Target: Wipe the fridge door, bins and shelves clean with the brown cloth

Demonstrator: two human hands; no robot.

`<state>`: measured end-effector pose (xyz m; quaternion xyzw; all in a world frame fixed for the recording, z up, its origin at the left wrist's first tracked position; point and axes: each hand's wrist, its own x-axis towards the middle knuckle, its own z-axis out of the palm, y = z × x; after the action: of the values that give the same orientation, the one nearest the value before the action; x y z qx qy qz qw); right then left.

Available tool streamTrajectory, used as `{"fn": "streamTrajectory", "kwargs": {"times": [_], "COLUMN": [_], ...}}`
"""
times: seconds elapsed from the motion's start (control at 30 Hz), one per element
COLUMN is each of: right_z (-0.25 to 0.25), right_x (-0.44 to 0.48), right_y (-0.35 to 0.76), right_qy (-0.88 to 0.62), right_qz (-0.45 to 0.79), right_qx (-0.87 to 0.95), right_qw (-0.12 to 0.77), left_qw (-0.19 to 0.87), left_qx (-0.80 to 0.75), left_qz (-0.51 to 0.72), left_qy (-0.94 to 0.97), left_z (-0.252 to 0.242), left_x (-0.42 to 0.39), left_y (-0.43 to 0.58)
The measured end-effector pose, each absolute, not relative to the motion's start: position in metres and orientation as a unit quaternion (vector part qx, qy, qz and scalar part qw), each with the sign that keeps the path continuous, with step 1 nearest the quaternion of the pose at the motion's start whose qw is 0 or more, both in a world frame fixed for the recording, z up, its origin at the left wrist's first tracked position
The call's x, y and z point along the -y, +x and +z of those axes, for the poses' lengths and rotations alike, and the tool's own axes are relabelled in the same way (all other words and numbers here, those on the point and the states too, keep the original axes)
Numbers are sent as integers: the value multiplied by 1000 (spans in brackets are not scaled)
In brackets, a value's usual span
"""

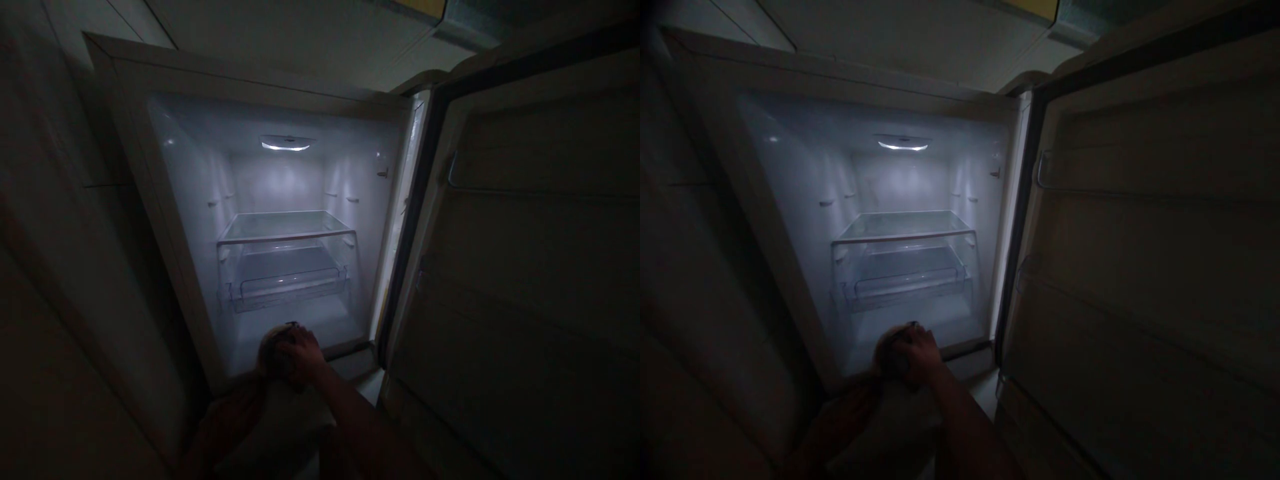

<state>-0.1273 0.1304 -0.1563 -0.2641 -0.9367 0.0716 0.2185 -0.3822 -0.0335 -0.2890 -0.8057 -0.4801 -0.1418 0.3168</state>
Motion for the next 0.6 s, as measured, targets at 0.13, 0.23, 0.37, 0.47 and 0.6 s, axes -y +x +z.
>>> {"fn": "streamTrajectory", "kwargs": {"times": [0.13, 0.23, 0.37, 0.47, 0.6], "right_z": [-192, -214, -211, -184, -137], "right_x": [-146, -149, -151, -158, -180], "right_y": [-57, -25, -20, -38, -63], "right_qy": [-405, -546, -614, -614, -625], "right_qz": [24, -21, -19, 45, 112], "right_qx": [852, 747, 671, 580, 386], "right_qw": [331, 378, 416, 534, 669], "left_qw": [340, 355, 358, 352, 356], "left_qx": [479, 471, 474, 485, 482], "left_qz": [-156, -158, -160, -163, -194], "left_qy": [-794, -792, -788, -784, -776], "left_z": [-288, -283, -276, -280, -286], "left_x": [34, 33, 32, 31, 31], "left_y": [-385, -382, -378, -379, -383]}}
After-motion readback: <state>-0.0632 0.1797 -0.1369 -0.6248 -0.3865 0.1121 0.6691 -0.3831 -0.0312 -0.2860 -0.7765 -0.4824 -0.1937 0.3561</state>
